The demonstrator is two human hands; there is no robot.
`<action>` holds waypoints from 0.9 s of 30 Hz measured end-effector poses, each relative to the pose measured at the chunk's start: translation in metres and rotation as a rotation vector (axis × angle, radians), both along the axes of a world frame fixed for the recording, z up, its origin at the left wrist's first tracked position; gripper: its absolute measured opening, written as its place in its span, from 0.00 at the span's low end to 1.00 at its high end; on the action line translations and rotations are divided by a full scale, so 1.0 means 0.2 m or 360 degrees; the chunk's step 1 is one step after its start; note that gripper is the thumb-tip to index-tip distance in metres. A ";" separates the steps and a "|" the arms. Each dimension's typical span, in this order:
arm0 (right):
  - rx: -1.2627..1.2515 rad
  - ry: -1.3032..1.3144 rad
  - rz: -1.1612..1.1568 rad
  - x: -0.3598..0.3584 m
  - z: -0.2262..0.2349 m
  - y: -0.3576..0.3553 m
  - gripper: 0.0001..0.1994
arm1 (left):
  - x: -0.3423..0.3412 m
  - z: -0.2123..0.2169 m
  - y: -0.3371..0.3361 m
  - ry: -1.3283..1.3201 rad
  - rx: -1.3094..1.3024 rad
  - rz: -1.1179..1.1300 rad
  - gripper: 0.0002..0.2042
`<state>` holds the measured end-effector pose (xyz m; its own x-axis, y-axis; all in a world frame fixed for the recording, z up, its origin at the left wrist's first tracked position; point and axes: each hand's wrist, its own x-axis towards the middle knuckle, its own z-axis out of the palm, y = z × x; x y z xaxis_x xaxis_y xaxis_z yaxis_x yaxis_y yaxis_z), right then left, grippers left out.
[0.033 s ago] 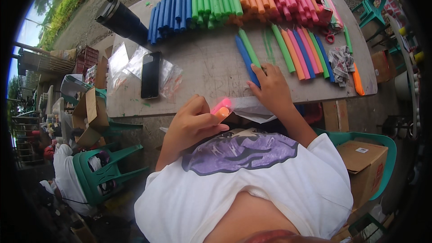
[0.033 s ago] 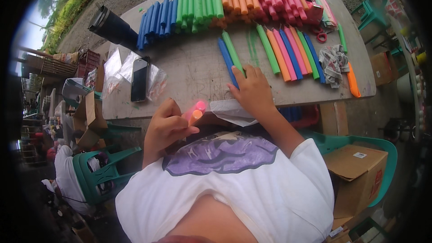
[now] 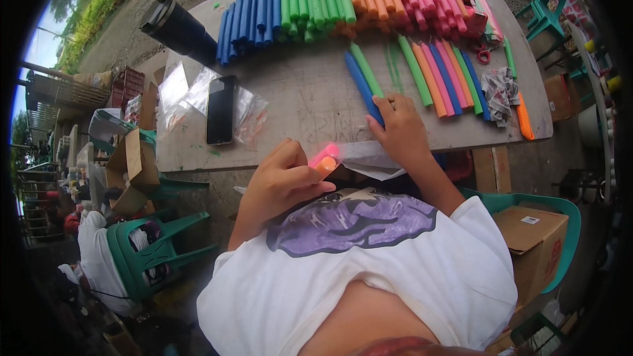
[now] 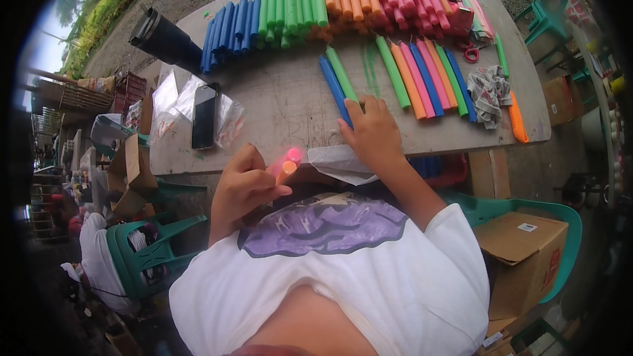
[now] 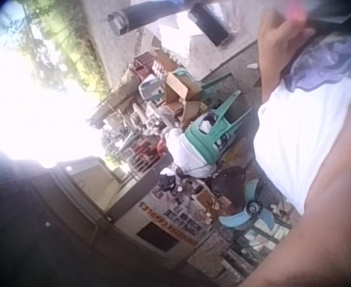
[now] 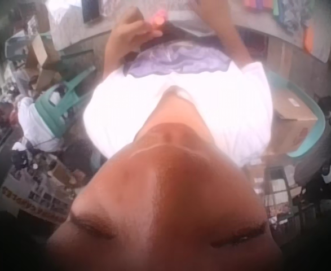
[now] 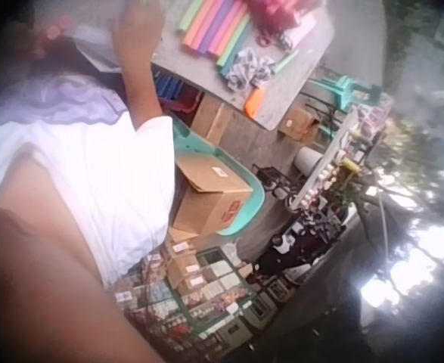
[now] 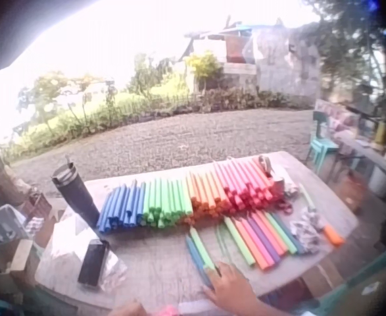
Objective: The person gathers and bundles colorful cylindrical candles on a table, then uses a plastic bag and scissors to trim and arrange them into small multi-colored sets. The person repeatedly picks, aligns, and cuts the candles, placing finished bundles on the table.
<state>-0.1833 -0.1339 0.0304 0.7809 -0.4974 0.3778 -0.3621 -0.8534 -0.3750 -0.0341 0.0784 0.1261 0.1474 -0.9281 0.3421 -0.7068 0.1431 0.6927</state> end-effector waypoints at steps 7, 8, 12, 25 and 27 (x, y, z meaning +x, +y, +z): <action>0.0099 0.0159 -0.0188 -0.02 -0.02 -0.06 0.18 | 0.02 -0.03 -0.02 -0.0009 -0.0066 -0.0019 0.14; 0.0098 0.0151 -0.0178 -0.03 -0.03 -0.06 0.19 | 0.02 -0.03 -0.02 -0.0010 -0.0068 -0.0014 0.14; 0.0334 -0.0141 -0.0125 -0.05 0.02 -0.08 0.14 | 0.03 -0.04 -0.01 -0.0011 -0.0067 0.0000 0.14; 0.0507 -0.0583 -0.0036 -0.03 0.03 -0.14 0.06 | 0.03 -0.05 -0.01 -0.0011 -0.0088 -0.0007 0.14; 0.0342 -0.0593 -0.0030 -0.03 0.03 -0.15 0.07 | 0.02 -0.03 0.00 0.0027 -0.0011 0.0017 0.13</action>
<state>-0.1883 -0.1640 0.0367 0.6007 -0.6084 0.5187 -0.1831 -0.7362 -0.6515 -0.0293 0.0777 0.1193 0.1631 -0.9240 0.3459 -0.6964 0.1406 0.7037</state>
